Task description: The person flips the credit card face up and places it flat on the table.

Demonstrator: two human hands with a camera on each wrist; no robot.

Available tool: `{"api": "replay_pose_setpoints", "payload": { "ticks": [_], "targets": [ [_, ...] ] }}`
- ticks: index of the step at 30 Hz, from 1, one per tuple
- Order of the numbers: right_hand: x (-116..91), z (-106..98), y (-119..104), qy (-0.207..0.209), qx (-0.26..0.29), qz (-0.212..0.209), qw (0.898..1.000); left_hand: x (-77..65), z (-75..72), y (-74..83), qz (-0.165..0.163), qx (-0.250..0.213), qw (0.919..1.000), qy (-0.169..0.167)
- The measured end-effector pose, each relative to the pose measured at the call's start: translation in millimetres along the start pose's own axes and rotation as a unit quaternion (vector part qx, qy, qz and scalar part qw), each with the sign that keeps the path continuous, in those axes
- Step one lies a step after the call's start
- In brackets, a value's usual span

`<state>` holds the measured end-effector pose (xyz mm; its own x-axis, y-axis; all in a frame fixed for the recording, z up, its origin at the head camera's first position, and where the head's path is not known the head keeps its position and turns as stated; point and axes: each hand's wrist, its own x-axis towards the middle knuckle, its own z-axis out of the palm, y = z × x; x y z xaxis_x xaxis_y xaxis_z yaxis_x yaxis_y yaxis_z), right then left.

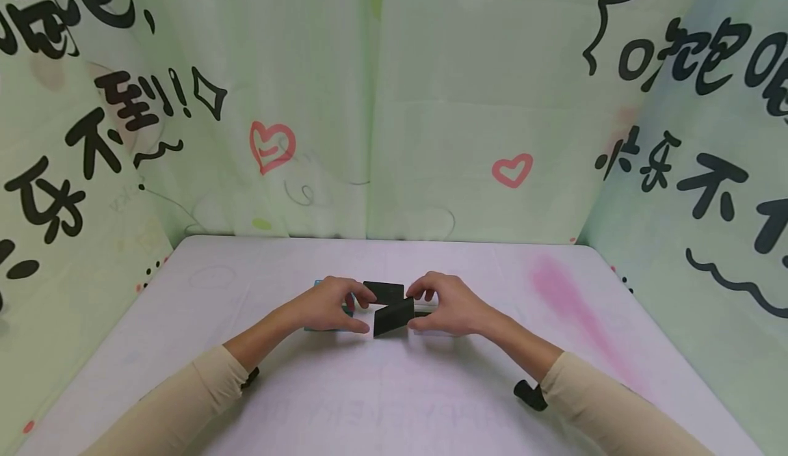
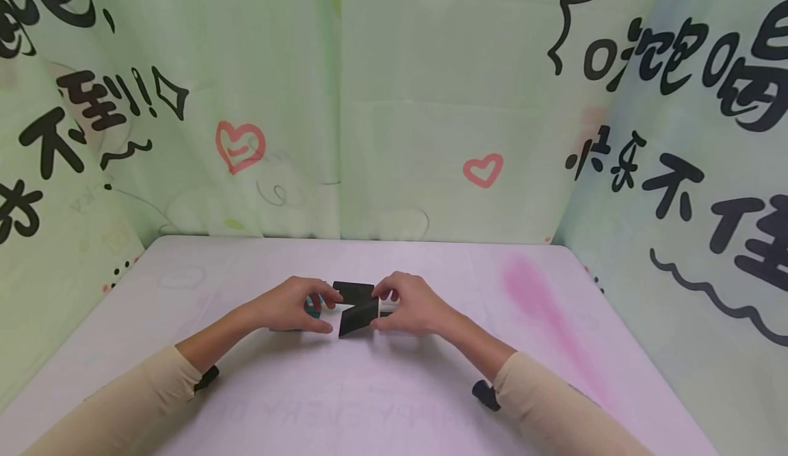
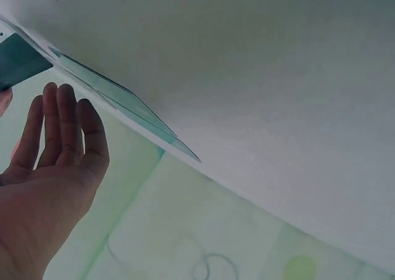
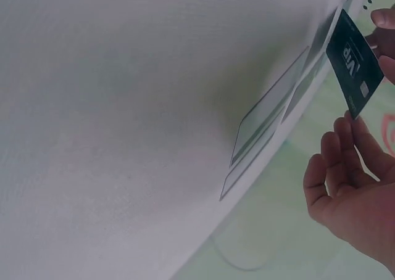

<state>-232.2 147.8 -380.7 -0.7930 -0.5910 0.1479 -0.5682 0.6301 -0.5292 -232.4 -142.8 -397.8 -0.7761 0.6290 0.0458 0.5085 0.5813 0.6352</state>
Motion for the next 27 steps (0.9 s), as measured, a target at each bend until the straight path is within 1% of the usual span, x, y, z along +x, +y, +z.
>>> {"api": "replay_pose_setpoints", "payload": {
  "ticks": [2, 9, 13, 17, 21, 27],
  "targets": [
    [0, -2, -1, 0.001, 0.003, 0.001, 1.0, -0.5, -0.3, 0.4, 0.001, -0.002, 1.0, 0.001],
    [-1, -7, 0, 0.001, 0.018, 0.006, 1.0, -0.7, 0.4, 0.7, -0.01, -0.01, 0.9999, -0.001],
    [-2, -11, -2, 0.002, 0.032, 0.013, 0.999, -1.9, -0.9, 1.2, -0.005, -0.012, 0.9999, 0.002],
    [-1, -15, -5, 0.011, 0.03, 0.012, 0.999, -2.9, -1.8, 1.7, -0.005, -0.013, 0.9999, 0.003],
    [1, -15, -6, 0.015, 0.029, 0.011, 0.999, -3.3, -1.2, 0.3, -0.008, -0.017, 0.9998, 0.002],
    [4, -13, -5, 0.009, 0.041, 0.004, 0.999, -4.2, -1.6, 1.4, -0.016, -0.021, 0.9996, 0.0]
  ]
}}
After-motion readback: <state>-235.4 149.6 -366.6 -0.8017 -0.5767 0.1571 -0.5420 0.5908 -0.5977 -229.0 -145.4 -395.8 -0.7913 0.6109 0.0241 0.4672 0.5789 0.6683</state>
